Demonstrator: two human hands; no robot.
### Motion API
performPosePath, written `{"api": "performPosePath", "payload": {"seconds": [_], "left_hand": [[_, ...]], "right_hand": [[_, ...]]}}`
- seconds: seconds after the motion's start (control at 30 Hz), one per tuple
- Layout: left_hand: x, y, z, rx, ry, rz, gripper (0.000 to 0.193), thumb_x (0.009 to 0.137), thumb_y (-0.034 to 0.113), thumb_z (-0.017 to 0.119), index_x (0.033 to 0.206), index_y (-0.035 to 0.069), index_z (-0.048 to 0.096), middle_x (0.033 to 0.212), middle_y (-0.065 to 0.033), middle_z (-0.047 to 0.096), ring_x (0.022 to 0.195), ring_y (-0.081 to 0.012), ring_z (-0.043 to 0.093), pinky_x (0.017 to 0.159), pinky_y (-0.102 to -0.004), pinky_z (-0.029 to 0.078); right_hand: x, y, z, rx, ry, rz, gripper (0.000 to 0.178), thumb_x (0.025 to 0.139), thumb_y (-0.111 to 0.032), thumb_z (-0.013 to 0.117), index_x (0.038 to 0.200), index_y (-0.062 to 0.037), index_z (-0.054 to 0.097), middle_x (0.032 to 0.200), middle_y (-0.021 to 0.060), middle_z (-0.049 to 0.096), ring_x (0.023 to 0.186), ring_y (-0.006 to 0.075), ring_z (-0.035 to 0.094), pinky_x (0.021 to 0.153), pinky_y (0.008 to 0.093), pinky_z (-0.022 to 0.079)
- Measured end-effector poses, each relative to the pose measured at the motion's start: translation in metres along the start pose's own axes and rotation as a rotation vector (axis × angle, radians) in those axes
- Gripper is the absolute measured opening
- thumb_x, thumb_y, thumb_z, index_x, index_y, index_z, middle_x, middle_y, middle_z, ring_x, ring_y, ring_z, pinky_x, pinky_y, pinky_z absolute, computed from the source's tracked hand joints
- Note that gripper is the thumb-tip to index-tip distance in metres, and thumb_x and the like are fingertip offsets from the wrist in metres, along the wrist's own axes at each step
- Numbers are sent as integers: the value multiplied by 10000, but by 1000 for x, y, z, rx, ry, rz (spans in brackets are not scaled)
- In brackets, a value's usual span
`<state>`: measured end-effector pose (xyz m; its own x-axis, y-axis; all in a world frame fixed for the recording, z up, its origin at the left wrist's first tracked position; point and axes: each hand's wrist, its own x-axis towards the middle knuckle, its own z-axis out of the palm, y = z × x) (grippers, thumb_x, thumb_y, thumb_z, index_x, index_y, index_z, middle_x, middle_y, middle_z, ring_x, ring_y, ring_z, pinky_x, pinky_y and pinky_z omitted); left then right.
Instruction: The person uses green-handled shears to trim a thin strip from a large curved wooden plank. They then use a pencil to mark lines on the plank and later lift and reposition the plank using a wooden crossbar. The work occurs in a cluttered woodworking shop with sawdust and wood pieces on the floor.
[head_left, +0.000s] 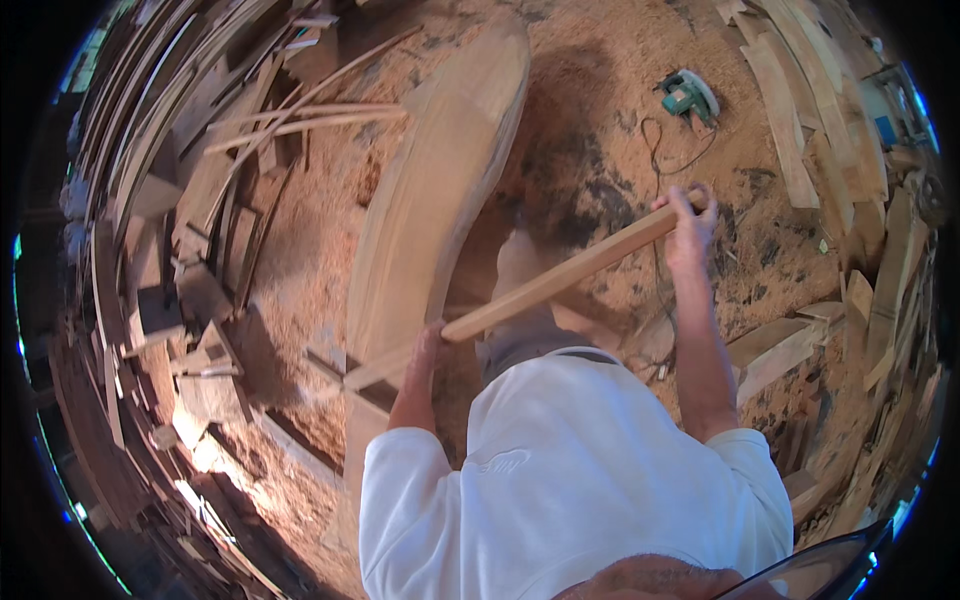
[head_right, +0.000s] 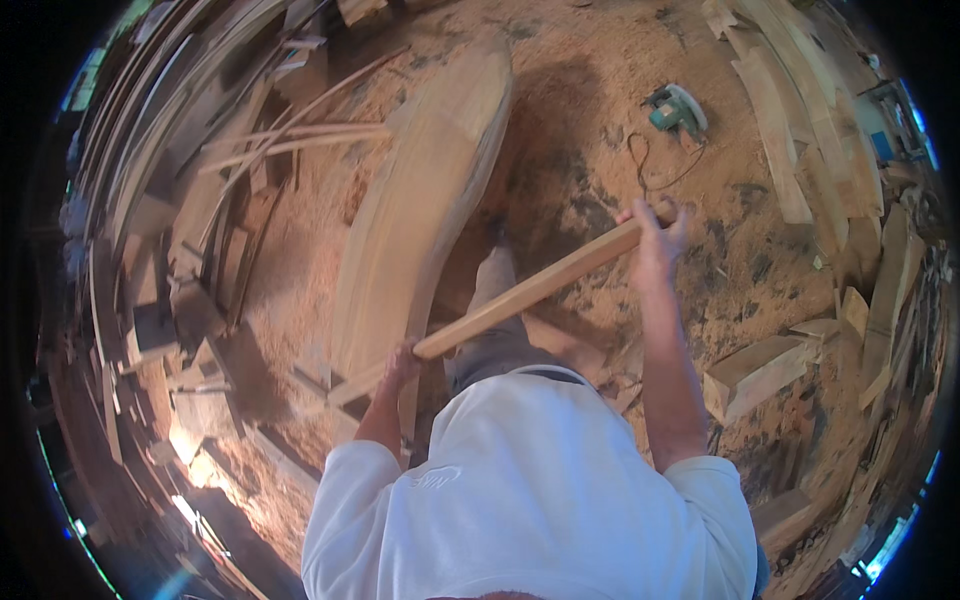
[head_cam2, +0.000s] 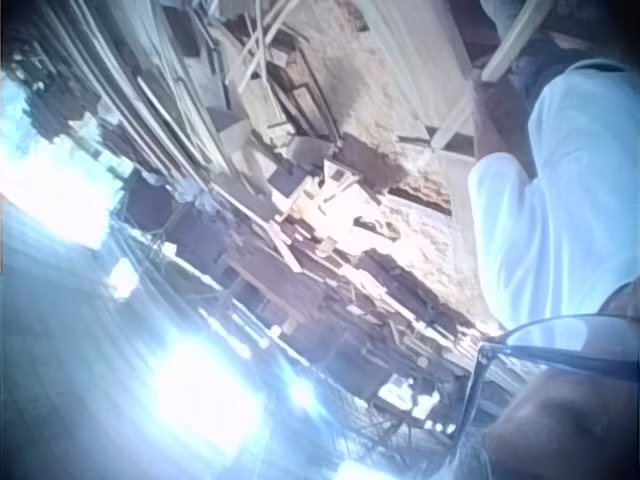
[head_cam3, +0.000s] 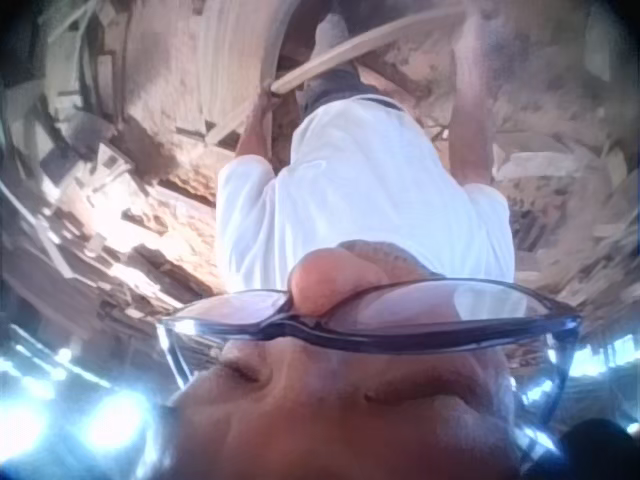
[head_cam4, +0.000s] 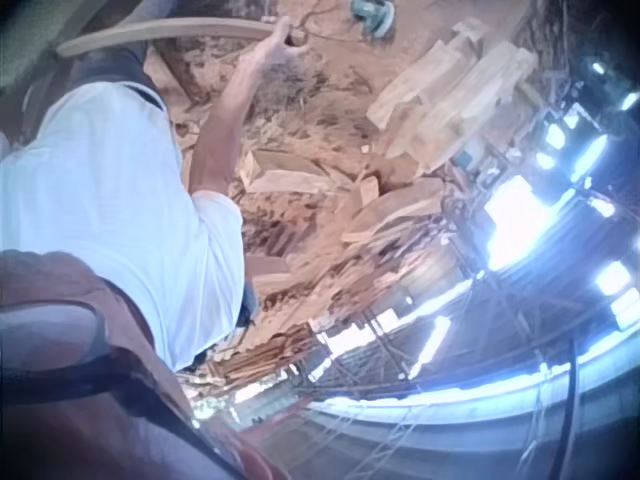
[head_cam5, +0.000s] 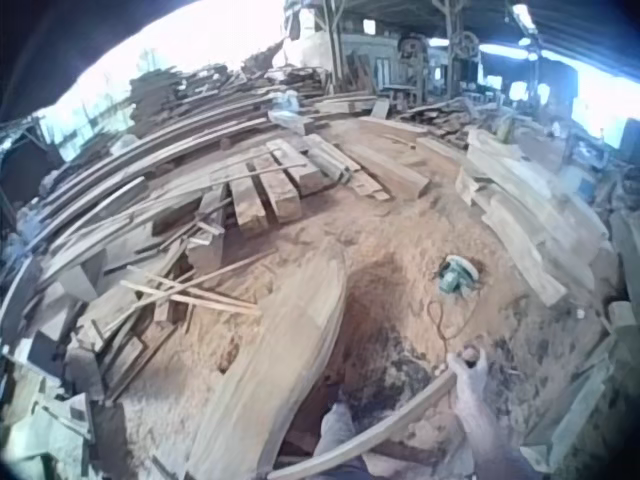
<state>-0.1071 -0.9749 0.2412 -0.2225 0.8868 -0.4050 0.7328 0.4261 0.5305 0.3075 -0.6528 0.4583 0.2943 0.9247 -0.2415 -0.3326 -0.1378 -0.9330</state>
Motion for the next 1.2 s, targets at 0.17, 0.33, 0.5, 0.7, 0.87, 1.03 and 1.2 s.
{"api": "performPosePath", "payload": {"seconds": [0.17, 0.33, 0.5, 0.7, 0.87, 1.03, 1.2], "left_hand": [[100, 25, -16, -250, 57, 130, 230, 783, 110, 757, 1011, 103, 725, 965, -212, 743, 958, -441, 709, 818, -512, 559], [178, 112, -30, 6, -12, -109, 390, 832, 96, 715, 1220, 127, 689, 1160, -133, 705, 1161, -348, 643, 965, -503, 498], [253, 182, -43, 10, -74, -181, 301, 821, 155, 735, 1114, 161, 661, 1122, -56, 713, 1173, -293, 645, 976, -487, 490], [371, 245, -51, 0, 42, -234, 499, 773, 349, 826, 1203, 148, 672, 1179, -80, 720, 1186, -347, 636, 996, -526, 487], [458, 310, -66, 7, 123, -305, 305, 773, 129, 755, 1064, 127, 664, 1082, -109, 725, 1142, -363, 645, 945, -548, 486], [516, 338, -68, 15, 135, -312, 310, 788, 164, 765, 1079, 142, 659, 1089, -95, 737, 1129, -351, 661, 934, -545, 498], [606, 361, -92, -54, 125, -347, 288, 808, 215, 748, 1075, 129, 683, 1054, -135, 752, 1117, -366, 677, 930, -523, 521]], "right_hand": [[191, 72, 58, -613, -2, -160, 518, 854, -180, 867, 1231, -68, 530, 995, 69, 640, 864, 200, 642, 713, 376, 538], [318, 24, 91, -697, -26, 25, 464, 879, -205, 842, 1227, -42, 581, 1083, 110, 713, 925, 215, 710, 640, 344, 572], [449, 0, 133, -873, -153, 129, 428, 890, -232, 840, 1177, -61, 572, 1033, 93, 685, 848, 221, 703, 617, 352, 580], [571, -16, 212, -696, -219, 129, 771, 836, -313, 853, 1464, -34, 502, 1381, 188, 572, 1233, 319, 597, 981, 482, 546], [673, -38, 289, -886, -412, 36, 493, 885, -358, 833, 1191, -39, 616, 1079, 78, 594, 895, 174, 563, 742, 363, 511], [756, -64, 335, -1083, -593, -38, 479, 890, -385, 832, 1141, -23, 642, 1069, 90, 604, 922, 193, 600, 767, 350, 519], [844, -44, 391, -1476, -1125, -988, 518, 824, -394, 860, 1168, -58, 668, 1149, 144, 636, 1081, 344, 618, 993, 442, 482]]}}
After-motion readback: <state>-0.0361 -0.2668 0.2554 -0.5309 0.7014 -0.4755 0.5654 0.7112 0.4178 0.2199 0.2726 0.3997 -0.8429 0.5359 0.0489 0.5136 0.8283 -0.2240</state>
